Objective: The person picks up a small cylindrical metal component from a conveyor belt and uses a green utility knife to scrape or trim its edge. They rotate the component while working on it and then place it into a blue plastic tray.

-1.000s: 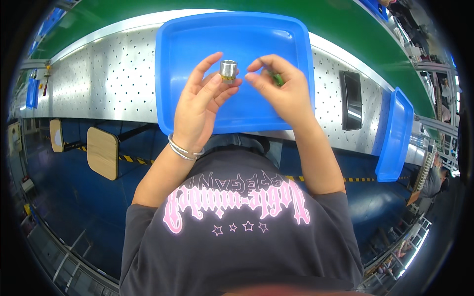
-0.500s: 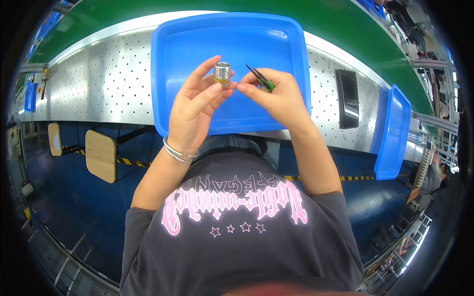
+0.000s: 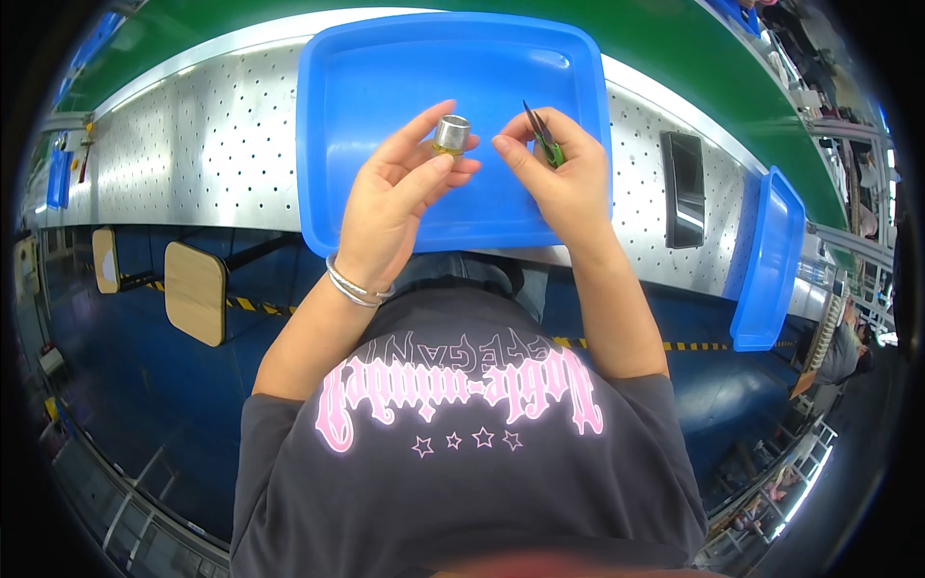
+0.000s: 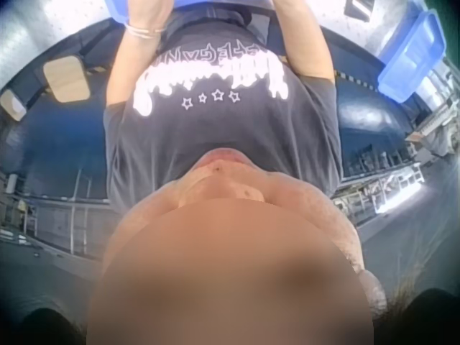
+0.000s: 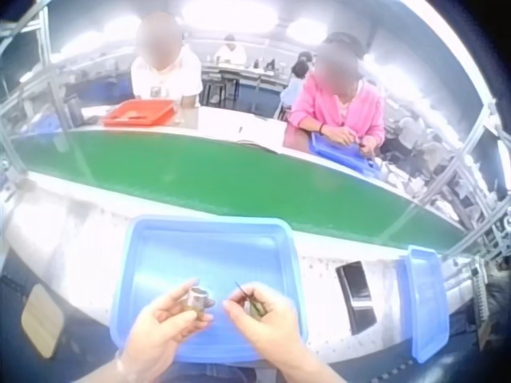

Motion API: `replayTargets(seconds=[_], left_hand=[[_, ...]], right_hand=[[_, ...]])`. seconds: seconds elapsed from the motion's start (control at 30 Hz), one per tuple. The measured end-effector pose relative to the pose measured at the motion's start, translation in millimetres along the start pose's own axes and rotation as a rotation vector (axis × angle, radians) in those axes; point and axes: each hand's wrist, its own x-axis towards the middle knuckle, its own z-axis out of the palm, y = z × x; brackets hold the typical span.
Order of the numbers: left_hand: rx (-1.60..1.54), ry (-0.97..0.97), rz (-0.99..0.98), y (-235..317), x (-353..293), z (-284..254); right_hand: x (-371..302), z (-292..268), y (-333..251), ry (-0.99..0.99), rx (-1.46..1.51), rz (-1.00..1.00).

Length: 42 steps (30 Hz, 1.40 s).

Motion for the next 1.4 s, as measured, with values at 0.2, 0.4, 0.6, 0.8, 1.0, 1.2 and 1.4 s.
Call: replayTargets(seconds=[0.2, 0.4, 0.6, 0.8, 1.0, 1.2, 1.4], left_hand=[[0.123, -0.084, 0.012, -6, -1, -2], [0.165, -0.153, -0.005, -9, -4, 1], [0.129, -0.145, 0.03, -4, -9, 5], [0.169, -0.194, 0.059, -3, -9, 6], [0.171, -0.219, 0.033, -3, -10, 7], [0.206, -0.21, 0.018, -1, -10, 7], [0.185, -0.198, 0.021, -1, -9, 8]], right_hand=[[3, 1, 8, 0.064, -0.071, -0.08], [5, 2, -7, 0.109, -0.018, -0.176], [-15, -5, -30, 0.01, 0.146, -0.377], [-21, -15, -28, 0.083, 0.093, -0.525], [-25, -23, -28, 0.106, 0.083, -0.521], [-24, -28, -26, 0.166, 0.073, -0.488], [-20, -29, -18, 0.181, 0.02, -0.511]])
